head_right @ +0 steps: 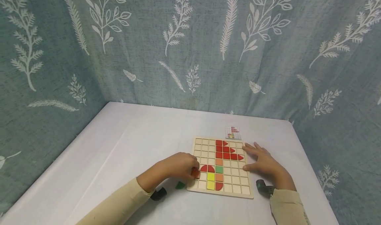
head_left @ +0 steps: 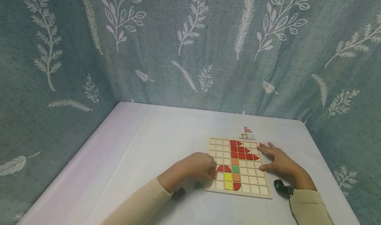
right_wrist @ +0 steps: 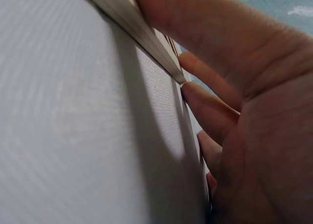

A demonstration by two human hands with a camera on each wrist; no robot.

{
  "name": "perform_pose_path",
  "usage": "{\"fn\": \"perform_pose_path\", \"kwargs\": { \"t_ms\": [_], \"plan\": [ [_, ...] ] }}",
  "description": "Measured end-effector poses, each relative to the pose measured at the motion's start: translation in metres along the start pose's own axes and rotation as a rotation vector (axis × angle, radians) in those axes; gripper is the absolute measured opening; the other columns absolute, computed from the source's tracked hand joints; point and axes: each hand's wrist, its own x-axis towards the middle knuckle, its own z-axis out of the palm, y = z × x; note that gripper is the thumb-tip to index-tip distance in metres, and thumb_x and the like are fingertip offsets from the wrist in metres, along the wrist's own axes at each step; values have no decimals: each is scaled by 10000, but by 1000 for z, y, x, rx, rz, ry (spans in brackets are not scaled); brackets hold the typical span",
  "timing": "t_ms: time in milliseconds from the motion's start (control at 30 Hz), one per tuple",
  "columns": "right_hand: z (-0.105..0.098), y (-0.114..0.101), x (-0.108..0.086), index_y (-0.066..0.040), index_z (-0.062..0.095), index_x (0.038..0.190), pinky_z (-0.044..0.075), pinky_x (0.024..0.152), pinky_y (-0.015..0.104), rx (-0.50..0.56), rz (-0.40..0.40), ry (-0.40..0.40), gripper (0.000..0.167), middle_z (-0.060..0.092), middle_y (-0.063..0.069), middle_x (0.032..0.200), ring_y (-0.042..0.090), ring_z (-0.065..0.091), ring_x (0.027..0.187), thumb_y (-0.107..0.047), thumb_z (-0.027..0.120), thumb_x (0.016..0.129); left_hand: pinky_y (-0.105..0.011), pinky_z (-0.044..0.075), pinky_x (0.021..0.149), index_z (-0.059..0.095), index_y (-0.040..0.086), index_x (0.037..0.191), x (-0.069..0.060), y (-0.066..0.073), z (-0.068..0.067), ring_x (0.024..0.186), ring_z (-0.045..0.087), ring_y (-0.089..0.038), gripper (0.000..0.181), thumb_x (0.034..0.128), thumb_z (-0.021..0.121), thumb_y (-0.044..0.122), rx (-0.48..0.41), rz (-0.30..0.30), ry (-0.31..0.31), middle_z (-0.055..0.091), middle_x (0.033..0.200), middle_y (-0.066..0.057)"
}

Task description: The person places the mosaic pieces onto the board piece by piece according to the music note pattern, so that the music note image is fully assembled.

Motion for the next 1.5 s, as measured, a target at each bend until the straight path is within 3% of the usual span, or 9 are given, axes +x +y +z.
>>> {"fn": "perform_pose_path", "kwargs": {
  "t_ms": [267, 367, 467, 600, 767, 1100, 1200, 1300, 1500],
  "plan": [
    [1, 0, -2, -131, 438, 1463, 65, 961, 785, 8, -9, 11, 1048, 195, 190, 1574, 584, 18, 1368, -581, 832, 602, -236, 424, 612, 699, 231, 779, 2, 7, 1, 626, 476, -75, 90, 834, 762, 263, -53, -15, -26, 547, 678, 148],
    [0, -1, -3, -133, 438, 1463, 64, 961, 784, 8, -12, 9, 1046, 195, 189, 1574, 583, 17, 1368, -578, 833, 603, -227, 418, 603, 692, 216, 781, -1, 5, -1, 631, 472, -69, 75, 819, 757, 219, -98, 7, -2, 548, 687, 137],
    [0, -2, -2, -142, 432, 1469, 67, 968, 779, -1, -13, 8, 1041, 194, 181, 1576, 577, 18, 1372, -577, 830, 612, -219, 412, 564, 713, 194, 844, -8, -1, -5, 621, 467, -57, 66, 797, 746, 162, -248, 51, 52, 578, 745, 126],
    [-2, -3, -2, -143, 423, 1473, 66, 971, 775, -6, -12, 13, 1046, 193, 180, 1577, 568, 17, 1377, -569, 833, 610, -221, 422, 553, 723, 193, 944, -18, -7, -13, 641, 485, -47, 152, 803, 751, 145, -493, 164, 150, 623, 820, 90],
    [-3, -3, -1, -130, 426, 1469, 51, 984, 764, 4, -9, 13, 1059, 202, 175, 1575, 547, 12, 1389, -572, 837, 598, -276, 440, 607, 707, 191, 947, -25, -11, -23, 705, 502, -66, 152, 809, 756, 150, -658, 244, 203, 637, 823, -44],
    [-1, -3, -1, -128, 433, 1465, 55, 984, 766, -1, -13, 16, 1047, 216, 169, 1573, 541, 21, 1392, -568, 835, 604, -301, 454, 636, 692, 186, 951, -28, -12, -26, 723, 508, -84, 168, 798, 734, 129, -727, 224, 202, 607, 837, -137],
    [-1, -4, 0, -129, 433, 1465, 53, 987, 763, -4, -14, 10, 1045, 217, 165, 1573, 529, 17, 1398, -573, 832, 607, -287, 459, 658, 688, 116, 967, -28, -15, -26, 727, 510, -110, 176, 798, 709, 74, -862, 268, 226, 607, 852, -128],
    [0, -3, 0, -133, 434, 1465, 53, 989, 761, -6, -12, 9, 1044, 219, 161, 1574, 521, 15, 1402, -575, 832, 607, -286, 479, 718, 652, 45, 1005, -29, -20, -27, 775, 537, -143, 204, 803, 684, 50, -1068, 325, 275, 632, 888, -97],
    [0, -1, 0, -131, 440, 1461, 57, 984, 766, -8, -19, 17, 1038, 219, 165, 1573, 535, 21, 1395, -573, 831, 607, -274, 491, 752, 635, 202, 1156, -31, -27, -29, 821, 575, -141, 301, 861, 670, 154, -1399, 439, 347, 665, 979, 14]
  ]
}}
